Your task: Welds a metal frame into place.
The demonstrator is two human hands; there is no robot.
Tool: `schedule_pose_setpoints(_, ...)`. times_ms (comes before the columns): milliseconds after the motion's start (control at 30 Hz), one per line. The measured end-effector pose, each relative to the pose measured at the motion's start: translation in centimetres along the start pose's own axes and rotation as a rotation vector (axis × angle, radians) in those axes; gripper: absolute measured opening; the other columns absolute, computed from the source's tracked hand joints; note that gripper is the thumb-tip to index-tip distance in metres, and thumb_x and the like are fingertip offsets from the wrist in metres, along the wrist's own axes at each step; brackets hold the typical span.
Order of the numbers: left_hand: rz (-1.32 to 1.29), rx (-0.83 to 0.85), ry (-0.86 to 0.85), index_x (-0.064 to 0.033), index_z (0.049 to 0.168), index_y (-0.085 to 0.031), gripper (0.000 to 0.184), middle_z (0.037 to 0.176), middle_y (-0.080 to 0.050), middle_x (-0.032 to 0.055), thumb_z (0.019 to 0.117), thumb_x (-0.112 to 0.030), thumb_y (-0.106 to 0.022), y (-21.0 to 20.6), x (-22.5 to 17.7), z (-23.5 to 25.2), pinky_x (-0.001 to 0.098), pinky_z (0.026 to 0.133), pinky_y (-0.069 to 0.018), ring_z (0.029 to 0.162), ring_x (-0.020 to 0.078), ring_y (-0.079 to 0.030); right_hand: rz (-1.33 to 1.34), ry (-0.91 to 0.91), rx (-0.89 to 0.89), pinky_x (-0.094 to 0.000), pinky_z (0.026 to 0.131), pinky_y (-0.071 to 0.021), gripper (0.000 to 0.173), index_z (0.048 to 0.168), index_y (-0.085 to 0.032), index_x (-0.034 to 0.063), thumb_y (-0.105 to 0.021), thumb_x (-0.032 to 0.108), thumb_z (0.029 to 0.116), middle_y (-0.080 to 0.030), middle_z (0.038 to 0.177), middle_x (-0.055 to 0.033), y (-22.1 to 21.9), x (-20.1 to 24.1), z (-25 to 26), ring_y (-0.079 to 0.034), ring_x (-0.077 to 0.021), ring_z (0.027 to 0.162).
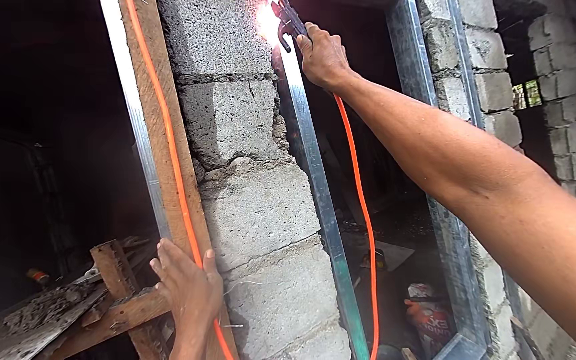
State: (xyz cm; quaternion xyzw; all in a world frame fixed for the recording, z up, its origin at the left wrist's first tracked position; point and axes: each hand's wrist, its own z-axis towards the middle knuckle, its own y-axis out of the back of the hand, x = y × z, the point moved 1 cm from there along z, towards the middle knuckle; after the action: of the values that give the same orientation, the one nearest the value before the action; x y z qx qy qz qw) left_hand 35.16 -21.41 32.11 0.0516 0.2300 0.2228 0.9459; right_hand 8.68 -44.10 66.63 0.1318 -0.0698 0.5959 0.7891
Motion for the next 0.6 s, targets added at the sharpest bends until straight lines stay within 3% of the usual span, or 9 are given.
schedule_pose_setpoints(600, 0.003, 0.001, -0.008, -0.0022, 0.164, -0.004, 0.090, 0.170, -0.011, 0.0238, 0.0992, -0.057, -0.034, -0.12, 0.18, -0.04, 0.0741, 0.115, -0.0170, 0.154, 0.0494, -0.012, 0.012, 0.010, -0.004, -0.0603, 0.097, -0.0489, 0.049, 0.152, -0.048, 0.0168, -0.033, 0.039, 0.1113, -0.066, 0.131, -0.0154, -0.39, -0.31, -0.18, -0.062, -0.0365, 0.124)
